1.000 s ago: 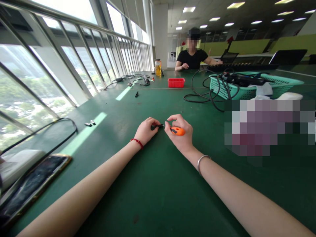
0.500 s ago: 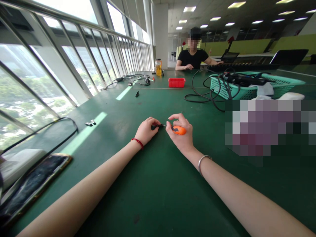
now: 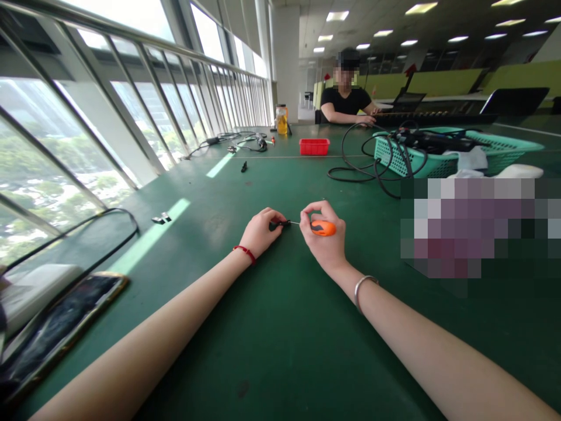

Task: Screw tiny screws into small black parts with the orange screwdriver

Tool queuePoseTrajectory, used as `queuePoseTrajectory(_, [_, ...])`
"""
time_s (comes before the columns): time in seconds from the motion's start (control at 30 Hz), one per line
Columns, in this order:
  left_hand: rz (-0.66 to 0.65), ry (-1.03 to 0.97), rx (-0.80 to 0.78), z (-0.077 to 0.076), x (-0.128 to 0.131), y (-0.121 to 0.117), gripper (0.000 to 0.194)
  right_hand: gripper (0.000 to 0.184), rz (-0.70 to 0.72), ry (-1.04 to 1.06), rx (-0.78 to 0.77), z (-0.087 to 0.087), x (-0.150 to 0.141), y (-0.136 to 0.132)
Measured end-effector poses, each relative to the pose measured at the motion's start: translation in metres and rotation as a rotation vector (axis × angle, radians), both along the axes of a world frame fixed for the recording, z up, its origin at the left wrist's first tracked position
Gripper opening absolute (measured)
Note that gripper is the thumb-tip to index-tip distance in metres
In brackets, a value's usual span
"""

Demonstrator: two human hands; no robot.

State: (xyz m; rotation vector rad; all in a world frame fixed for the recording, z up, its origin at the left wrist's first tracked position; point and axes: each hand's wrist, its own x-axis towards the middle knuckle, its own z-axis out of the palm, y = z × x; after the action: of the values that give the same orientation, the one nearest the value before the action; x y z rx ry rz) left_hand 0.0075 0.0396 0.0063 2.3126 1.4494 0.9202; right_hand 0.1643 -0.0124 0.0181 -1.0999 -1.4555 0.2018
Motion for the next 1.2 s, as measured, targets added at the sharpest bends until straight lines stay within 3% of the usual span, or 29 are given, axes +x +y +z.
queuePoseTrajectory(0.27, [-0.001,-0.004,0.0,0.0014,0.0002,-0.001,0.018,0.037,0.036,0.044,0.139,-0.0023,0.0009,0.0062])
queuePoseTrajectory(0.5, [-0.012,-0.026,-0.002,-0.0003,-0.0009,0.0003,0.017,0.014,0.064,-0.023,-0.052,-0.0016,-0.0003,-0.0006])
queuePoseTrajectory(0.6, [-0.01,-0.042,-0.011,-0.0017,-0.0021,0.002,0.017,0.014,0.049,-0.018,-0.009,-0.0013,-0.0007,-0.0002])
queuePoseTrajectory(0.77, [-0.009,-0.075,-0.036,-0.0024,-0.0028,0.0036,0.015,0.036,-0.006,0.047,0.161,-0.004,0.0005,0.0076])
queuePoseTrajectory(0.87, [-0.007,-0.084,-0.043,-0.0025,-0.0026,0.004,0.015,0.036,-0.042,0.025,0.114,-0.0039,0.001,0.0073])
queuePoseTrajectory(1.03, [-0.011,-0.089,-0.037,-0.0021,-0.0025,0.0038,0.015,0.015,0.021,-0.039,-0.028,-0.0007,-0.0004,0.0004])
queuePoseTrajectory(1.1, [-0.011,-0.092,-0.041,-0.0017,-0.0024,0.0035,0.015,0.015,0.036,-0.021,0.0,-0.0003,-0.0011,0.0007])
queuePoseTrajectory(1.2, [-0.01,-0.093,-0.043,-0.0015,-0.0023,0.0033,0.015,0.03,0.025,0.035,0.115,-0.0015,-0.0009,0.0044])
